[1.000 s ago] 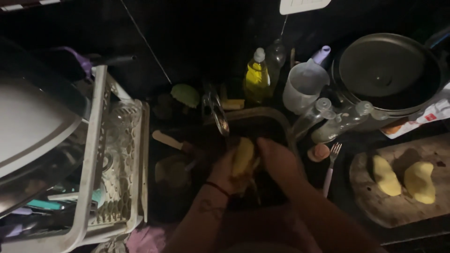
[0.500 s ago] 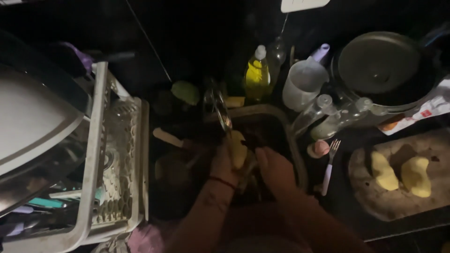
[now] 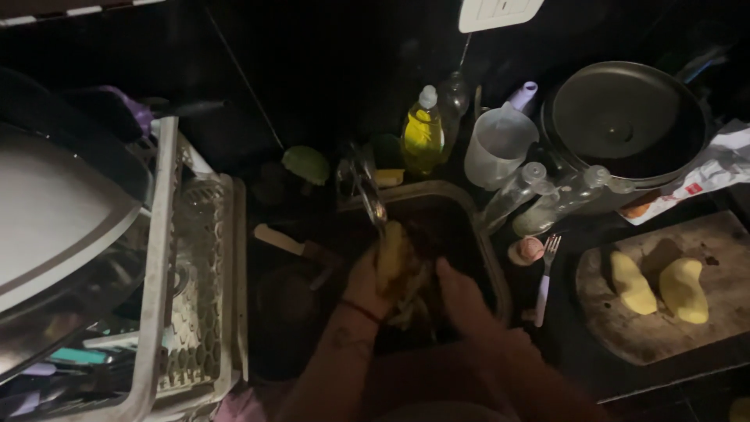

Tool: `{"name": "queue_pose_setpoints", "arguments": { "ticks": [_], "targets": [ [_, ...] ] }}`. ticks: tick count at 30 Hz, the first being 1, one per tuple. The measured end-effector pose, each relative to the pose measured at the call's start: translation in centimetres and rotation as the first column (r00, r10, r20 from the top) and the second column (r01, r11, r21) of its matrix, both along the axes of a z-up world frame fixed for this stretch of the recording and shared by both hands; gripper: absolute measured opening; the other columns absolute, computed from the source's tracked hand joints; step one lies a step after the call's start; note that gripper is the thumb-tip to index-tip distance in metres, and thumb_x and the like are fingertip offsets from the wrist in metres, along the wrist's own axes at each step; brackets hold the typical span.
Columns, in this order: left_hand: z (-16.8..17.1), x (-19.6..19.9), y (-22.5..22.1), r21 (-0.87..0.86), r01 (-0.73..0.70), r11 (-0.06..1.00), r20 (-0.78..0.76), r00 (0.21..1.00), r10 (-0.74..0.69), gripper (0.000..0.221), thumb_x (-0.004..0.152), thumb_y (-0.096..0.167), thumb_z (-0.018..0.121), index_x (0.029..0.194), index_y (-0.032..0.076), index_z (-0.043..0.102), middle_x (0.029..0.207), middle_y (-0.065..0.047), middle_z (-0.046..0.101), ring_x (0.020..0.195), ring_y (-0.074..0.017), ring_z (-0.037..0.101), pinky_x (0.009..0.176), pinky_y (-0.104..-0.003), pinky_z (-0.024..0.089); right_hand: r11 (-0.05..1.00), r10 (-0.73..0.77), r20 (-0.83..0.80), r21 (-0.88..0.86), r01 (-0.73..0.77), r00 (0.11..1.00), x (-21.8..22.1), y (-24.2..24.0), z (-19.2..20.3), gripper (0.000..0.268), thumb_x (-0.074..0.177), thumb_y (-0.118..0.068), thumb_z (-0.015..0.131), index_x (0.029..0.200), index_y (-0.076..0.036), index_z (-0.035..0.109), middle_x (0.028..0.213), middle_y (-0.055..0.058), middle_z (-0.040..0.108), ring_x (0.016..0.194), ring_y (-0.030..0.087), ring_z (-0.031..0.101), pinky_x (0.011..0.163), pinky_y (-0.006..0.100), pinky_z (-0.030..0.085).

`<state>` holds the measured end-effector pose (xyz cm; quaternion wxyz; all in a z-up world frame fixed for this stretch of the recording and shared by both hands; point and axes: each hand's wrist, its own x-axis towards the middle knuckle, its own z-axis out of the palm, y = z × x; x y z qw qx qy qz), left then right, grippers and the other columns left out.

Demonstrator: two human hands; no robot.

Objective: Peeling a potato over a sink using a manual peeling tool

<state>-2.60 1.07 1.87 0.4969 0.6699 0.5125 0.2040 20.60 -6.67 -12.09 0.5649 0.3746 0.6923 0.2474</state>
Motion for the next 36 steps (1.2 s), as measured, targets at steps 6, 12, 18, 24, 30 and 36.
{"name": "queue_pose_setpoints", "arguments": {
  "ticks": [6, 12, 18, 24, 30, 36],
  "targets": [
    [5.8, 0.7, -1.3, -0.495, -0.03, 0.868, 0.338, 0.914, 0.224, 0.066, 0.102, 0.037, 0.066, 0.157, 0.002, 0.057, 0.154, -0.025, 0.066, 0.145, -0.04, 0.06, 0.129, -0.049, 0.04, 0.549, -0.169, -0.888, -0.446, 0.707, -0.428, 0.7, 3.2, 8.2, 0.07, 0.113, -0.07, 0.043, 0.148, -0.015, 0.067, 0.133, 0.003, 0.079, 0.128, 0.016, 0.072, 0.109, 0.026, 0.057],
    [0.0, 1.0, -1.4, -0.192, 0.096, 0.977, 0.054, 0.995, -0.087, 0.122, 0.069, 0.04, 0.1, 0.171, 0.023, 0.035, 0.167, -0.007, 0.055, 0.155, -0.0267, 0.051, 0.134, -0.041, 0.039, 0.524, -0.189, -0.948, -0.318, 0.79, -0.255, -2.4, 3.6, 12.4, 0.081, 0.109, -0.082, 0.037, 0.141, -0.016, 0.073, 0.126, 0.002, 0.082, 0.119, 0.014, 0.077, 0.098, 0.027, 0.062],
    [2.7, 2.3, -1.4, -0.388, 0.211, 0.897, -0.076, 0.963, -0.259, 0.106, 0.095, 0.047, 0.078, 0.178, 0.019, 0.018, 0.184, 0.0, 0.025, 0.167, -0.0232, 0.029, 0.141, -0.05, 0.009, 0.445, -0.224, -0.906, -0.423, 0.789, -0.36, -3.2, 2.2, 13.1, 0.085, 0.11, -0.078, 0.039, 0.15, -0.009, 0.067, 0.131, 0.012, 0.079, 0.122, 0.023, 0.077, 0.102, 0.038, 0.063],
    [-0.8, 3.9, -0.5, -0.265, -0.067, 0.962, -0.058, 0.997, 0.053, 0.046, 0.097, 0.04, 0.066, 0.124, 0.019, 0.035, 0.122, -0.001, 0.039, 0.109, -0.0197, 0.039, 0.095, -0.044, 0.031, 0.412, -0.418, -0.829, -0.538, 0.735, -0.372, -5.4, 0.0, 14.3, 0.088, 0.106, -0.082, 0.038, 0.15, -0.01, 0.063, 0.133, 0.014, 0.079, 0.126, 0.026, 0.076, 0.107, 0.042, 0.062],
    [-3.2, 2.1, -0.4, -0.259, -0.249, 0.933, -0.008, 0.967, 0.256, 0.111, 0.075, 0.05, 0.087, 0.168, 0.039, 0.029, 0.153, -0.008, 0.067, 0.13, -0.0326, 0.073, 0.107, -0.042, 0.057, 0.502, -0.349, -0.759, -0.647, 0.574, -0.55, -7.1, -3.2, 13.0, 0.041, 0.097, -0.056, 0.055, 0.116, -0.031, 0.082, 0.113, 0.002, 0.085, 0.106, 0.023, 0.079, 0.091, 0.036, 0.057],
    [-4.9, 1.7, -1.1, 0.088, -0.074, 0.993, 0.052, 0.996, 0.069, 0.094, 0.085, 0.047, 0.075, 0.165, 0.012, 0.04, 0.159, -0.014, 0.057, 0.139, -0.0303, 0.062, 0.115, -0.039, 0.047, 0.487, -0.183, -0.801, -0.578, 0.655, -0.57, -2.6, 2.3, 11.2, 0.068, 0.112, -0.065, 0.047, 0.137, -0.008, 0.073, 0.117, 0.012, 0.084, 0.116, 0.026, 0.08, 0.099, 0.04, 0.063]
  ]
}}
